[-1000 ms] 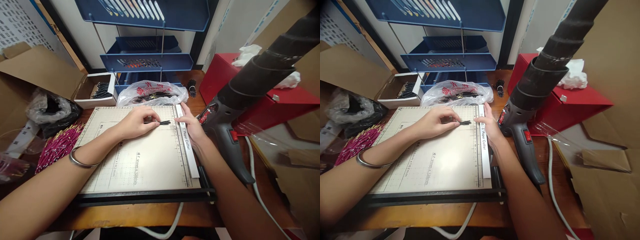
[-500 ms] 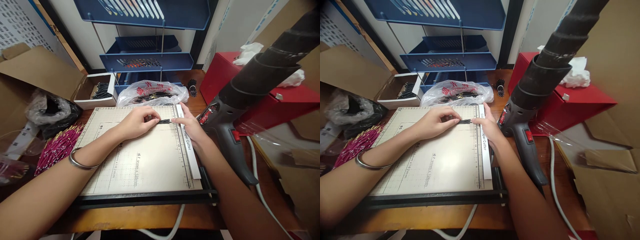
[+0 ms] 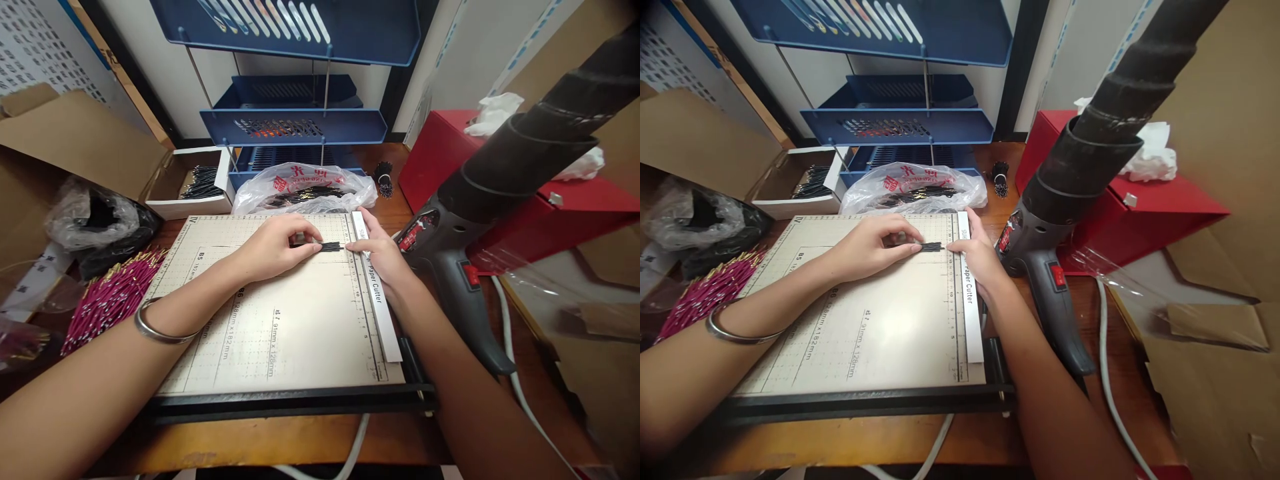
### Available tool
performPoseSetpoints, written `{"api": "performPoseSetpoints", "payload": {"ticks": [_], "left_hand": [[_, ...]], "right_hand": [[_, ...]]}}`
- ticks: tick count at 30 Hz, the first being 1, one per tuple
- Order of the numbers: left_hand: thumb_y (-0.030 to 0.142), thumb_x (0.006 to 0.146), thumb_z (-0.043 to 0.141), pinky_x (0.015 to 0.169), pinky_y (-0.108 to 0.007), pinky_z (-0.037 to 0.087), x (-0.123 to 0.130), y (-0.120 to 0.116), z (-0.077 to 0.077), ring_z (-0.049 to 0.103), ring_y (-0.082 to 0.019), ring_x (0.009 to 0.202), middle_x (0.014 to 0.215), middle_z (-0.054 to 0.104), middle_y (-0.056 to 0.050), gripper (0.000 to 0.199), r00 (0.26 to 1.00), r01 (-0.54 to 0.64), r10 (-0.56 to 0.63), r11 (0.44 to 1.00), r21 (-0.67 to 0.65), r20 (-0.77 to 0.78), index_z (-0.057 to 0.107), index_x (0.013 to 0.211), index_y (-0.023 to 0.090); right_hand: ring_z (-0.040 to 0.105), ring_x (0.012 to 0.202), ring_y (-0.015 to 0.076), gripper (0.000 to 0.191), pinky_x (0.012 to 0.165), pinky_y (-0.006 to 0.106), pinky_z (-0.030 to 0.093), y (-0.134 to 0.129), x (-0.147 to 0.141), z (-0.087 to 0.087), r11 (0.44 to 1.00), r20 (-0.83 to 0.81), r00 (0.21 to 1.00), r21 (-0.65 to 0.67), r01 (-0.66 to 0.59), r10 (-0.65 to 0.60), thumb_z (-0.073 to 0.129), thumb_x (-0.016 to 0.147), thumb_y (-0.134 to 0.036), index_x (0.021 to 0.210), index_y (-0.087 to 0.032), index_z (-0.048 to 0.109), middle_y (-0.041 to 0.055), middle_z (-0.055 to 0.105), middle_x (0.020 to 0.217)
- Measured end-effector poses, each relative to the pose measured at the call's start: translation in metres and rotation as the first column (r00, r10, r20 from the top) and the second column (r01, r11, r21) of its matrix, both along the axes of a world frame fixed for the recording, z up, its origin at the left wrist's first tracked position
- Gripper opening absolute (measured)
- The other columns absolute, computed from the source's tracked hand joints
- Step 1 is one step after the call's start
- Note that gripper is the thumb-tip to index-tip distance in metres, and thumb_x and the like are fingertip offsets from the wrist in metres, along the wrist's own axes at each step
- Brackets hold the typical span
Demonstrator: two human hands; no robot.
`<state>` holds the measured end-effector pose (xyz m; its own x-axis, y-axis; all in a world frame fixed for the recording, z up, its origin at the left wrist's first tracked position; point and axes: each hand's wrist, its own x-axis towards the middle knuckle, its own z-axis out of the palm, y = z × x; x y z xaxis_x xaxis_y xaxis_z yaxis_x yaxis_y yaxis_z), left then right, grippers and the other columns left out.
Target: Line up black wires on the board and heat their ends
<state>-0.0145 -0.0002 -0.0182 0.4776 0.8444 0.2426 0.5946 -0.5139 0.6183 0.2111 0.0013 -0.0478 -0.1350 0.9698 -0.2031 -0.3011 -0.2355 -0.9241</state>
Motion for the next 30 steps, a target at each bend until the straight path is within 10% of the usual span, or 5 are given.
{"api": "performPoseSetpoints", "payload": {"ticks": [22, 30], "left_hand": [[0.04, 0.093, 0.08, 0.072, -0.034, 0.039, 0.02, -0.002, 0.001, 0.059, -0.018, 0.076, 0.082, 0.073, -0.003, 0.021, 0.983, -0.161, 0.164, 0.986, 0.043, -0.085, 0.077, 0.088, 0.019], [0.032, 0.1, 0.063, 0.079, -0.035, 0.045, 0.006, -0.003, 0.002, 0.063, -0.02, 0.083, 0.09, 0.076, -0.005, 0.02, 0.997, -0.055, 0.059, 0.997, 0.06, -0.058, 0.079, 0.097, 0.02]], "right_hand": [[0.061, 0.147, 0.0345, 0.108, 0.131, 0.056, 0.046, -0.001, 0.0, -0.009, 0.995, 0.065, 0.998, 0.097, 0.001, -0.007, 0.085, 0.06, -0.023, 0.159, -0.031, 0.045, 0.0068, 0.064, 0.158], [0.059, 0.15, 0.0351, 0.111, 0.133, 0.059, 0.044, 0.0, 0.003, -0.006, 0.998, 0.035, 0.999, 0.06, -0.018, 0.015, 0.076, 0.054, -0.015, 0.159, -0.034, 0.045, 0.0039, 0.062, 0.161]]}}
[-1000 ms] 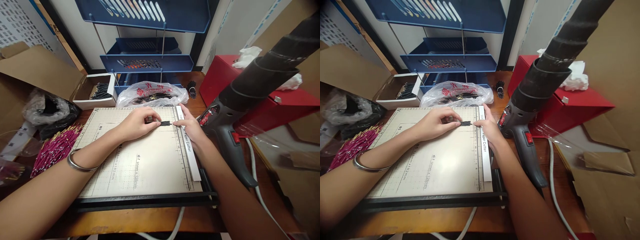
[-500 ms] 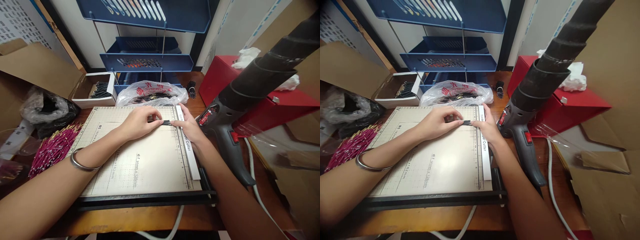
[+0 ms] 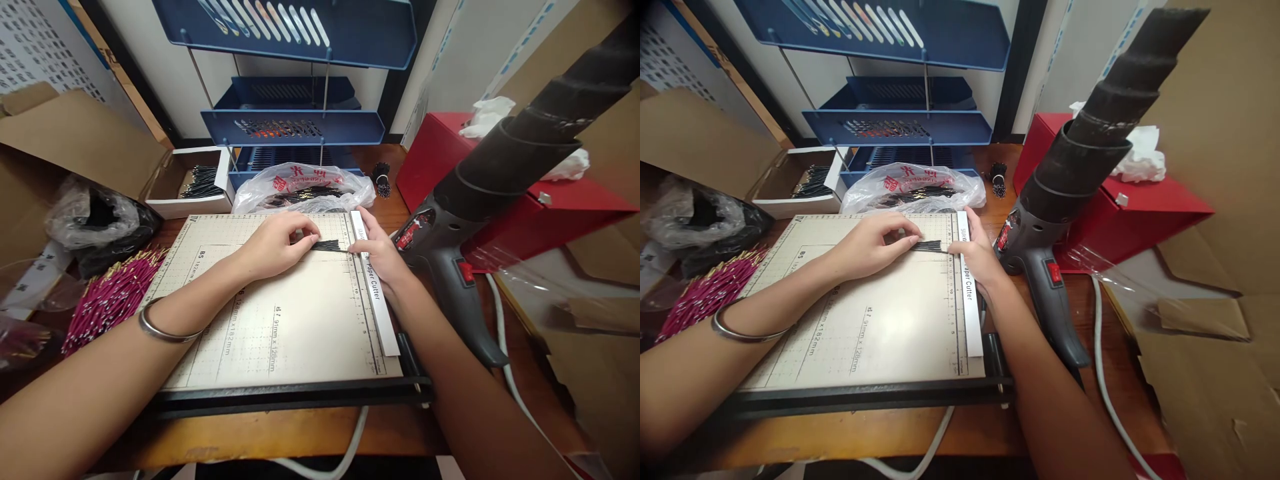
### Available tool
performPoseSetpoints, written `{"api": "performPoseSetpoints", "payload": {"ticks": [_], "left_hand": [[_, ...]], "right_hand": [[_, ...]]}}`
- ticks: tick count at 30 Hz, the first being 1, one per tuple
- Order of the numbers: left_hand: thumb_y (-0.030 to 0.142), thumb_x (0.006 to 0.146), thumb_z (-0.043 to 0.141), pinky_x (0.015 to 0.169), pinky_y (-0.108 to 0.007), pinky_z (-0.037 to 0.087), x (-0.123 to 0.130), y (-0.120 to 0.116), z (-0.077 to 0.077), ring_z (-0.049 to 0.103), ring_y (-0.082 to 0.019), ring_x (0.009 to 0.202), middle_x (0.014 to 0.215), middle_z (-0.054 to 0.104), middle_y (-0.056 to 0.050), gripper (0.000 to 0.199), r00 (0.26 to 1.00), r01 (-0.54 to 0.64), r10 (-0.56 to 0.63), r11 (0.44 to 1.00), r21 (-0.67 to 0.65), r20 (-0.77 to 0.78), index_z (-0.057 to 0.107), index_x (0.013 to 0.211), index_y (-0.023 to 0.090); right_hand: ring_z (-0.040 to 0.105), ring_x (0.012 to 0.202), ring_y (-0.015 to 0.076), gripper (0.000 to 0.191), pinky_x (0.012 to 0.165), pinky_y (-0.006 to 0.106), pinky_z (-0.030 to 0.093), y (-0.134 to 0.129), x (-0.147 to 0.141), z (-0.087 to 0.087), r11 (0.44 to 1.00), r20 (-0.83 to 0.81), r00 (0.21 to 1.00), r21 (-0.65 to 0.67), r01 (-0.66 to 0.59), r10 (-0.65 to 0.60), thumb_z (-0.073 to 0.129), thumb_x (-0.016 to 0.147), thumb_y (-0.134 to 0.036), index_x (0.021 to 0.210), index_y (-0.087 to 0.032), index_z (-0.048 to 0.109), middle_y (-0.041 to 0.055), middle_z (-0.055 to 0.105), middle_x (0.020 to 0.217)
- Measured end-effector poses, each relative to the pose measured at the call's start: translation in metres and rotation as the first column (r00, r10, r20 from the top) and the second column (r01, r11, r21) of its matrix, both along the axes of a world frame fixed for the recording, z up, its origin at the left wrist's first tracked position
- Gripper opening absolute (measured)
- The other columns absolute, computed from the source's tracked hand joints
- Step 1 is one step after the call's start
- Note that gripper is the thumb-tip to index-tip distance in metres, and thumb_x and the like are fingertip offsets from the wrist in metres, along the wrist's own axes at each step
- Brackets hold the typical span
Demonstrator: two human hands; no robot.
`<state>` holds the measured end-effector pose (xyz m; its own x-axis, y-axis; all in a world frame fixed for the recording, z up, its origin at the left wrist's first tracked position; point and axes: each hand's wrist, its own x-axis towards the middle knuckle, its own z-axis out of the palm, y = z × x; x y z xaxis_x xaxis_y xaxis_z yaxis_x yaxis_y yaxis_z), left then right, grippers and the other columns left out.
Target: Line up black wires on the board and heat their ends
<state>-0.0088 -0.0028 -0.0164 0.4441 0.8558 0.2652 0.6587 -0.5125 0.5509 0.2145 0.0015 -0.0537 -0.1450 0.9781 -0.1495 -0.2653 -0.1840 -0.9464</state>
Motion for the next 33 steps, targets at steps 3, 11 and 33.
{"api": "performPoseSetpoints", "payload": {"ticks": [3, 11, 33], "left_hand": [[0.032, 0.098, 0.066, 0.083, -0.036, 0.047, -0.0023, 0.0007, -0.0006, 0.064, -0.021, 0.086, 0.091, 0.076, -0.005, 0.018, 1.0, 0.029, -0.029, 1.0, 0.0, 0.0, 0.08, 0.098, 0.02], [0.031, 0.099, 0.063, 0.087, -0.038, 0.047, 0.0004, 0.0003, 0.0003, 0.066, -0.022, 0.089, 0.095, 0.079, -0.005, 0.02, 1.0, 0.029, -0.029, 0.999, -0.034, 0.011, 0.079, 0.096, 0.02], [0.031, 0.096, 0.068, 0.081, -0.035, 0.047, 0.0006, 0.0016, -0.0003, 0.065, -0.02, 0.085, 0.091, 0.076, -0.005, 0.017, 0.999, 0.02, -0.018, 0.998, -0.053, 0.033, 0.081, 0.096, 0.02]], "right_hand": [[0.061, 0.149, 0.0367, 0.119, 0.133, 0.061, 0.045, -0.0018, 0.0, 0.0024, 1.0, 0.012, 1.0, -0.013, -0.028, 0.029, 0.081, 0.054, -0.017, 0.164, -0.034, 0.039, 0.005, 0.063, 0.161], [0.057, 0.153, 0.0362, 0.12, 0.135, 0.058, 0.043, -0.0049, 0.0008, 0.0048, 0.999, -0.002, 0.999, -0.004, -0.039, 0.039, 0.078, 0.052, -0.016, 0.164, -0.031, 0.039, 0.006, 0.058, 0.166], [0.061, 0.146, 0.035, 0.12, 0.131, 0.053, 0.046, -0.0023, -0.0023, -0.0011, 0.999, 0.055, 0.999, 0.034, 0.0, -0.002, 0.092, 0.058, -0.029, 0.166, -0.026, 0.037, 0.011, 0.065, 0.156]]}}
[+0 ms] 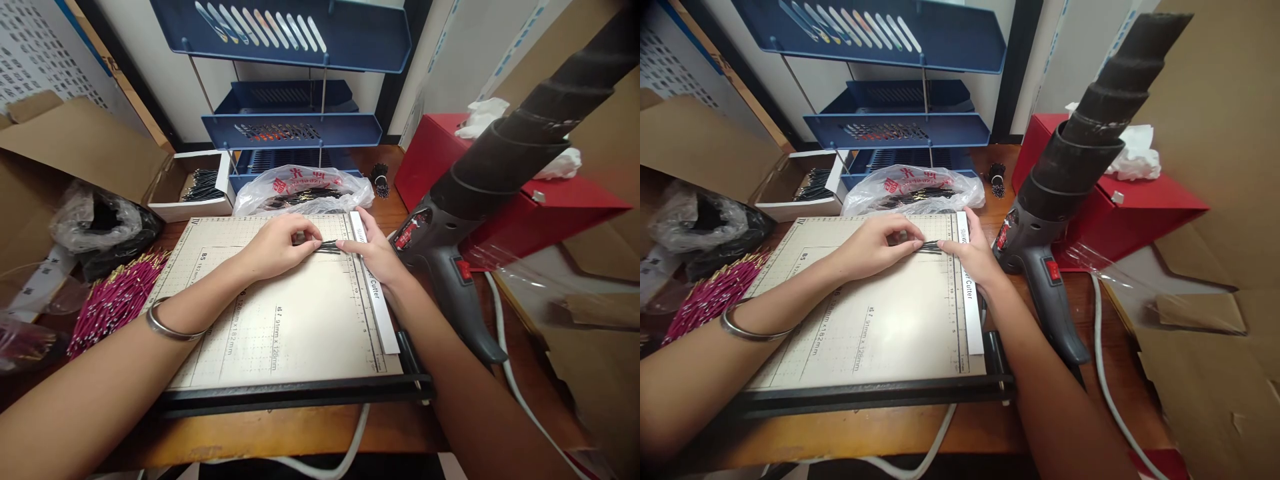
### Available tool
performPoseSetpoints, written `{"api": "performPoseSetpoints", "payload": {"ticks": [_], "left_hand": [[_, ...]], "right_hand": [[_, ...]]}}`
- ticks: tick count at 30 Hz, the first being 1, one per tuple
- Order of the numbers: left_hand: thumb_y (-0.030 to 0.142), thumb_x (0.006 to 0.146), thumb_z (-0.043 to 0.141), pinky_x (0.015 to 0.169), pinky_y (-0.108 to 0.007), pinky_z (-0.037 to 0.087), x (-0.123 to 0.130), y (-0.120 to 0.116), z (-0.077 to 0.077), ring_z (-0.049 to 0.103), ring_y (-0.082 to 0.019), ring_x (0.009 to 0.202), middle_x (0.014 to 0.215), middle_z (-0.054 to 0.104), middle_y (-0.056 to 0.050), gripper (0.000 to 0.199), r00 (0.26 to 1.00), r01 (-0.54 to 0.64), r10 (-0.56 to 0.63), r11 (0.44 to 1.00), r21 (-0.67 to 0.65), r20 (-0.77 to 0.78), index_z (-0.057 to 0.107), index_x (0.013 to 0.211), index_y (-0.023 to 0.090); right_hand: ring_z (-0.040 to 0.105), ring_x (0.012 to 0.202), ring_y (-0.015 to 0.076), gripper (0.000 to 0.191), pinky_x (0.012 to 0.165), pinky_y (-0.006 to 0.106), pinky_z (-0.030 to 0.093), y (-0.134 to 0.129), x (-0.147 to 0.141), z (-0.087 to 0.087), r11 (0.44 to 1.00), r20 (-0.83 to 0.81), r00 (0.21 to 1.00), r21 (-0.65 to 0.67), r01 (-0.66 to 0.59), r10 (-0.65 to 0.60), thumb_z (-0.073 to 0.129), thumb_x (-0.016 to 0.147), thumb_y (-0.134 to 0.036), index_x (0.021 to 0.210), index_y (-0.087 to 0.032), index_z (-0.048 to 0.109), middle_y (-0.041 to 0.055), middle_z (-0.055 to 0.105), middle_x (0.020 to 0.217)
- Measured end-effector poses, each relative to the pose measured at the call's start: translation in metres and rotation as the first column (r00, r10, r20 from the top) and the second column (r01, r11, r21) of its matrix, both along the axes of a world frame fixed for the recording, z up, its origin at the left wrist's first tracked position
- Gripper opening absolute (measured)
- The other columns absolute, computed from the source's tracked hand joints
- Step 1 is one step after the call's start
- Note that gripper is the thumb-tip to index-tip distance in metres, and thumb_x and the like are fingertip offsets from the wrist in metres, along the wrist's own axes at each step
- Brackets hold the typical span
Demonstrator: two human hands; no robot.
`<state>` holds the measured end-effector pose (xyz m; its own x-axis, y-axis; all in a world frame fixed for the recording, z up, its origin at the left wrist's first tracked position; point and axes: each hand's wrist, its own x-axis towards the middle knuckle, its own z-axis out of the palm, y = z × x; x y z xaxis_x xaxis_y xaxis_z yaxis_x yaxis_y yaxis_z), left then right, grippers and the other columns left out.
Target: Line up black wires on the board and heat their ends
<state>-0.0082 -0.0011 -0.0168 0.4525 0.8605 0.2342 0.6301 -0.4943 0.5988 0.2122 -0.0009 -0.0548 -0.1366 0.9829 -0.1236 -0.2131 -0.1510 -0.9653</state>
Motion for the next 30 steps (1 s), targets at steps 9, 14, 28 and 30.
{"api": "performPoseSetpoints", "payload": {"ticks": [9, 14, 28, 30], "left_hand": [[0.032, 0.096, 0.067, 0.082, -0.035, 0.046, 0.0014, -0.0009, 0.0007, 0.063, -0.019, 0.082, 0.089, 0.075, -0.005, 0.02, 1.0, -0.013, 0.013, 1.0, 0.01, -0.002, 0.081, 0.095, 0.018], [0.033, 0.097, 0.065, 0.081, -0.035, 0.046, 0.0029, -0.0014, 0.0012, 0.063, -0.02, 0.083, 0.091, 0.075, -0.006, 0.022, 0.999, -0.038, 0.038, 0.999, -0.001, 0.003, 0.081, 0.095, 0.018], [0.028, 0.093, 0.071, 0.077, -0.032, 0.045, 0.0049, 0.0006, 0.0013, 0.059, -0.017, 0.075, 0.085, 0.075, -0.004, 0.016, 0.996, -0.077, 0.079, 0.995, -0.064, 0.028, 0.083, 0.093, 0.017], [0.027, 0.093, 0.072, 0.076, -0.032, 0.045, 0.0059, 0.0012, 0.0015, 0.058, -0.017, 0.075, 0.085, 0.074, -0.004, 0.015, 0.994, -0.103, 0.105, 0.993, -0.066, 0.03, 0.083, 0.093, 0.017]], "right_hand": [[0.059, 0.151, 0.0365, 0.119, 0.13, 0.054, 0.048, 0.0039, 0.0001, -0.0039, 1.0, 0.014, 1.0, 0.019, 0.024, -0.024, 0.091, 0.058, -0.029, 0.164, -0.026, 0.039, 0.0121, 0.065, 0.158], [0.059, 0.15, 0.0377, 0.117, 0.129, 0.055, 0.049, 0.0033, -0.0006, -0.0026, 0.999, 0.03, 0.999, 0.018, 0.037, -0.037, 0.089, 0.056, -0.027, 0.162, -0.025, 0.041, 0.0127, 0.064, 0.158], [0.058, 0.149, 0.0375, 0.104, 0.127, 0.055, 0.049, 0.0052, -0.002, -0.0059, 0.997, 0.038, 0.998, 0.058, 0.053, -0.055, 0.084, 0.056, -0.029, 0.153, -0.026, 0.046, 0.0118, 0.067, 0.152], [0.058, 0.149, 0.0371, 0.106, 0.128, 0.055, 0.048, 0.0053, -0.0025, -0.0059, 0.997, 0.041, 0.997, 0.046, 0.058, -0.06, 0.084, 0.055, -0.03, 0.154, -0.027, 0.045, 0.0117, 0.065, 0.155]]}}
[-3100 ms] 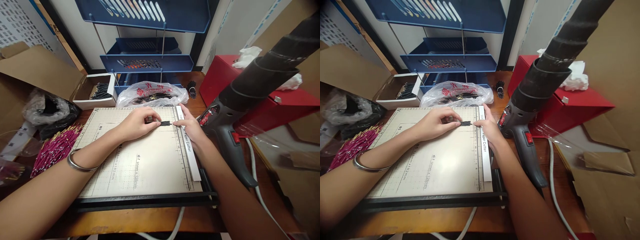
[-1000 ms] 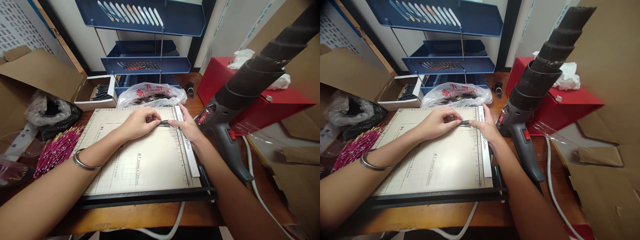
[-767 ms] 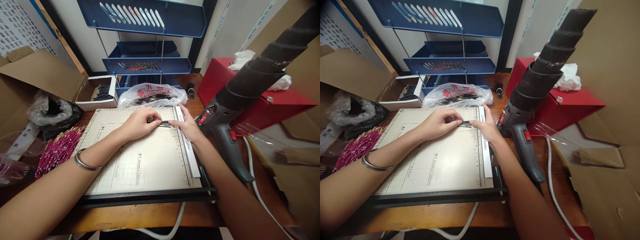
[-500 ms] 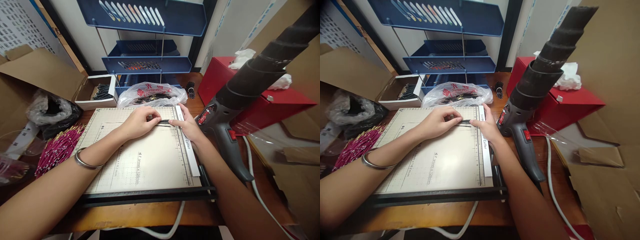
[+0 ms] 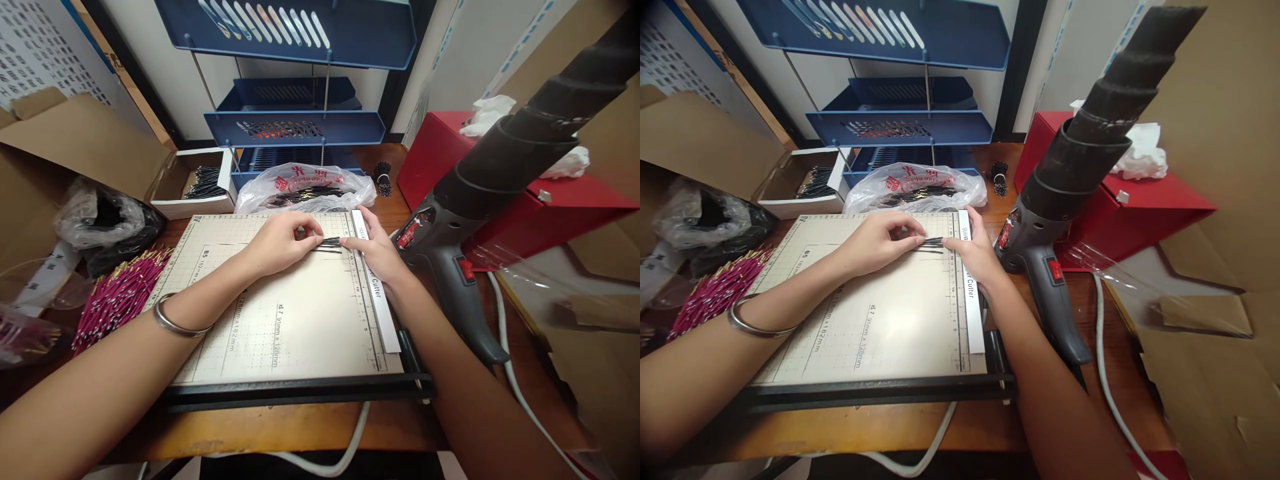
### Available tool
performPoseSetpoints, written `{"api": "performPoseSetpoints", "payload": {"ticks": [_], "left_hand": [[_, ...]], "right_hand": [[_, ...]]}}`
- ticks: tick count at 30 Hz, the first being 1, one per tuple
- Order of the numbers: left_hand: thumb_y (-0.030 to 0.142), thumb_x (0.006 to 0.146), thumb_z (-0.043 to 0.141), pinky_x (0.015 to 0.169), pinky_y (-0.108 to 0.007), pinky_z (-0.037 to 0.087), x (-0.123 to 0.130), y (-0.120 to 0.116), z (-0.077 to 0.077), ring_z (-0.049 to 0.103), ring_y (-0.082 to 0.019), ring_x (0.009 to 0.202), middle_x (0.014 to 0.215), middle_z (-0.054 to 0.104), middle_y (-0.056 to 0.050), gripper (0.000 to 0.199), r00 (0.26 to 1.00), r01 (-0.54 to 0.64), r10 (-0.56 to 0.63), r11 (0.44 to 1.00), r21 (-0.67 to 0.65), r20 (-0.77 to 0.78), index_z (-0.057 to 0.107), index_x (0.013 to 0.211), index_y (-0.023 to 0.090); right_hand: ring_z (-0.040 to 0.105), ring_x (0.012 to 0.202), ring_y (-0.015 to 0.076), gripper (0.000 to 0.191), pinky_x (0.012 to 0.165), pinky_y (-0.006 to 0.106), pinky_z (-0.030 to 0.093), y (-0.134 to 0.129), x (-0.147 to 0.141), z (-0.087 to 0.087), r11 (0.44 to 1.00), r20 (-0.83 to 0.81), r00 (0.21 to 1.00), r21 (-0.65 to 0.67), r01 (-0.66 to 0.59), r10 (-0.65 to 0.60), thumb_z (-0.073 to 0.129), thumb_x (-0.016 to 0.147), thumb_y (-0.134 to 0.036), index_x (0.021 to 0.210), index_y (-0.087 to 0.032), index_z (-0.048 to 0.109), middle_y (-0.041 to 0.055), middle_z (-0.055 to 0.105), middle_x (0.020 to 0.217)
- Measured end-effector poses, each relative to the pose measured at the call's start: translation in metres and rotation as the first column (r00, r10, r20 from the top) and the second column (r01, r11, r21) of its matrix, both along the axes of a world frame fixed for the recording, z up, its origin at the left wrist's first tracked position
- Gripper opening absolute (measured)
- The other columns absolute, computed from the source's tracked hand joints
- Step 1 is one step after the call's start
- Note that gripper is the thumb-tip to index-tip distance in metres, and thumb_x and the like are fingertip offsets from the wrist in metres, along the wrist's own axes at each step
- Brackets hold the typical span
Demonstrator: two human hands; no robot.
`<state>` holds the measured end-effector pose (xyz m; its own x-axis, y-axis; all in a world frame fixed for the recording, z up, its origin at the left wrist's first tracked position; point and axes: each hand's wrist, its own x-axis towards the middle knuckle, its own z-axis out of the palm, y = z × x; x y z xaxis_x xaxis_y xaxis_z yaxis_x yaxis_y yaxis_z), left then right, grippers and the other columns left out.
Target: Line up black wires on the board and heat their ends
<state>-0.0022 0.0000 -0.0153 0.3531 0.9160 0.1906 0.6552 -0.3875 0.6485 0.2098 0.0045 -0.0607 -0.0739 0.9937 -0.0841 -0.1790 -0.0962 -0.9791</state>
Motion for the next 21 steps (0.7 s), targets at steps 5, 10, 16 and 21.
{"api": "performPoseSetpoints", "payload": {"ticks": [5, 10, 16, 21], "left_hand": [[0.025, 0.091, 0.073, 0.076, -0.032, 0.046, 0.0004, 0.0017, -0.0014, 0.058, -0.016, 0.075, 0.088, 0.075, -0.004, 0.014, 1.0, 0.023, -0.023, 1.0, 0.015, 0.014, 0.083, 0.096, 0.016], [0.025, 0.091, 0.072, 0.077, -0.032, 0.046, 0.0007, 0.002, -0.0024, 0.06, -0.016, 0.077, 0.09, 0.076, -0.004, 0.016, 1.0, 0.023, -0.024, 0.999, 0.022, 0.004, 0.083, 0.097, 0.016], [0.022, 0.091, 0.071, 0.078, -0.032, 0.046, 0.0029, 0.0028, -0.001, 0.064, -0.019, 0.084, 0.091, 0.077, -0.005, 0.016, 0.998, 0.045, -0.043, 0.998, 0.052, -0.038, 0.085, 0.097, 0.017], [0.024, 0.094, 0.069, 0.078, -0.033, 0.045, 0.0046, 0.0033, -0.0009, 0.063, -0.019, 0.083, 0.094, 0.079, -0.006, 0.017, 0.999, 0.035, -0.034, 0.999, 0.023, -0.034, 0.085, 0.096, 0.016]], "right_hand": [[0.058, 0.149, 0.0372, 0.107, 0.131, 0.056, 0.045, -0.0005, -0.0007, 0.0008, 1.0, 0.005, 1.0, -0.016, 0.01, -0.01, 0.084, 0.054, -0.03, 0.154, -0.026, 0.045, 0.012, 0.062, 0.159], [0.055, 0.153, 0.0372, 0.109, 0.132, 0.056, 0.045, -0.0006, -0.0003, 0.0022, 1.0, 0.01, 1.0, -0.014, -0.001, 0.001, 0.083, 0.054, -0.029, 0.155, -0.026, 0.043, 0.0129, 0.061, 0.16], [0.054, 0.155, 0.0354, 0.104, 0.132, 0.053, 0.045, 0.0, -0.001, 0.0051, 1.0, 0.041, 0.999, -0.011, 0.027, -0.027, 0.083, 0.058, -0.034, 0.154, -0.023, 0.044, 0.0139, 0.063, 0.158], [0.059, 0.149, 0.0356, 0.107, 0.131, 0.053, 0.045, 0.0, 0.0005, 0.0039, 1.0, 0.046, 0.999, 0.015, -0.005, 0.005, 0.085, 0.055, -0.032, 0.154, -0.024, 0.044, 0.0139, 0.063, 0.158]]}}
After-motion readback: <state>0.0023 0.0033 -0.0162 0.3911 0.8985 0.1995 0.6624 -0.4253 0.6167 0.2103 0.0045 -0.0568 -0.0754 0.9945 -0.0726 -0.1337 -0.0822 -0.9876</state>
